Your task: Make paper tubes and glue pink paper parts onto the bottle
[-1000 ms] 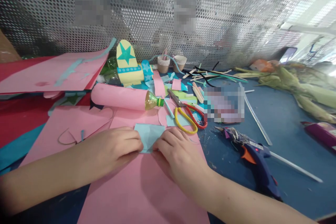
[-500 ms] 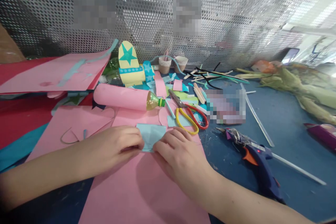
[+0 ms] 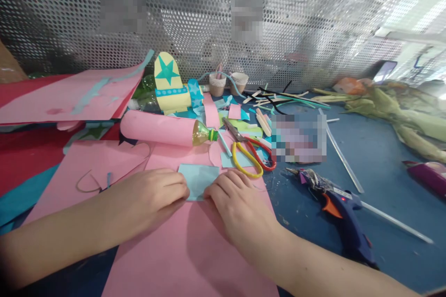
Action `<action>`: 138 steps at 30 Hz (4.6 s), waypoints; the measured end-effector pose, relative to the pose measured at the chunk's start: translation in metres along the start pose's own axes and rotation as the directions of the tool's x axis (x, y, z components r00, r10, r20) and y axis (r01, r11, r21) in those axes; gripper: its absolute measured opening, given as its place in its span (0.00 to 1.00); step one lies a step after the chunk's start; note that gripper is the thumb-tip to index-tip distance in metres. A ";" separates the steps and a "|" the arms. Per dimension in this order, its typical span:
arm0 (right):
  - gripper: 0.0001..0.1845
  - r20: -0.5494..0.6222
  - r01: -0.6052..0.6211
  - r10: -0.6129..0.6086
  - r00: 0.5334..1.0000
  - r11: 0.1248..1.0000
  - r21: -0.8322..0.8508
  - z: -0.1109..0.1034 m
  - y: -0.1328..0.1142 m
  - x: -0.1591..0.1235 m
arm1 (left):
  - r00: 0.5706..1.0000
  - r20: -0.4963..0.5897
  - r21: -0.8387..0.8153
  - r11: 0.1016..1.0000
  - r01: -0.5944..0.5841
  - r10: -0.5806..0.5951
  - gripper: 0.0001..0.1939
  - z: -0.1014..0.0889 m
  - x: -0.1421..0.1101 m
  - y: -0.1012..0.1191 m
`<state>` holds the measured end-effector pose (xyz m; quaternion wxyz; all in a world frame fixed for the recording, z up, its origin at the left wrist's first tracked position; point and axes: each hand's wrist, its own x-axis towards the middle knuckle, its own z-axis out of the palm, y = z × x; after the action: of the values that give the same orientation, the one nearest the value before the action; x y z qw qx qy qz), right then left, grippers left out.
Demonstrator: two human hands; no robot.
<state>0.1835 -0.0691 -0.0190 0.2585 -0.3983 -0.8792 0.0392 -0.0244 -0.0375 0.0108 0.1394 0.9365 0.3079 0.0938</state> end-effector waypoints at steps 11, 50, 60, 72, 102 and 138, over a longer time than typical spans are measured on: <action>0.08 0.049 -0.034 0.028 0.998 0.992 0.120 -0.005 -0.005 0.001 | 0.972 0.219 -0.135 0.984 0.117 -0.085 0.10 -0.015 0.004 -0.001; 0.09 0.114 0.002 -0.005 0.993 1.000 0.027 -0.005 -0.005 -0.002 | 0.997 0.070 -0.123 0.991 0.050 -0.041 0.13 -0.006 -0.003 -0.003; 0.12 0.037 0.029 -0.031 0.999 0.999 0.030 -0.009 -0.004 0.002 | 0.992 0.121 -0.040 0.998 0.043 -0.038 0.12 -0.011 0.005 0.001; 0.09 0.044 -0.001 0.000 0.999 1.000 0.031 -0.002 -0.003 -0.001 | 0.997 0.077 -0.027 0.999 -0.018 0.020 0.13 -0.009 0.001 -0.007; 0.09 0.099 0.001 -0.004 0.995 1.000 0.028 -0.007 0.000 0.001 | 0.991 0.122 0.029 0.998 0.048 -0.051 0.12 -0.009 0.002 -0.005; 0.06 0.023 -0.035 0.034 0.999 0.999 0.035 -0.004 0.001 0.003 | 0.999 0.052 0.045 0.999 0.015 -0.018 0.12 -0.008 0.004 -0.005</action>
<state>0.1844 -0.0673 -0.0150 0.2548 -0.4083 -0.8743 0.0636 -0.0261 -0.0295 0.0169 0.1271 0.9389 0.3140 0.0614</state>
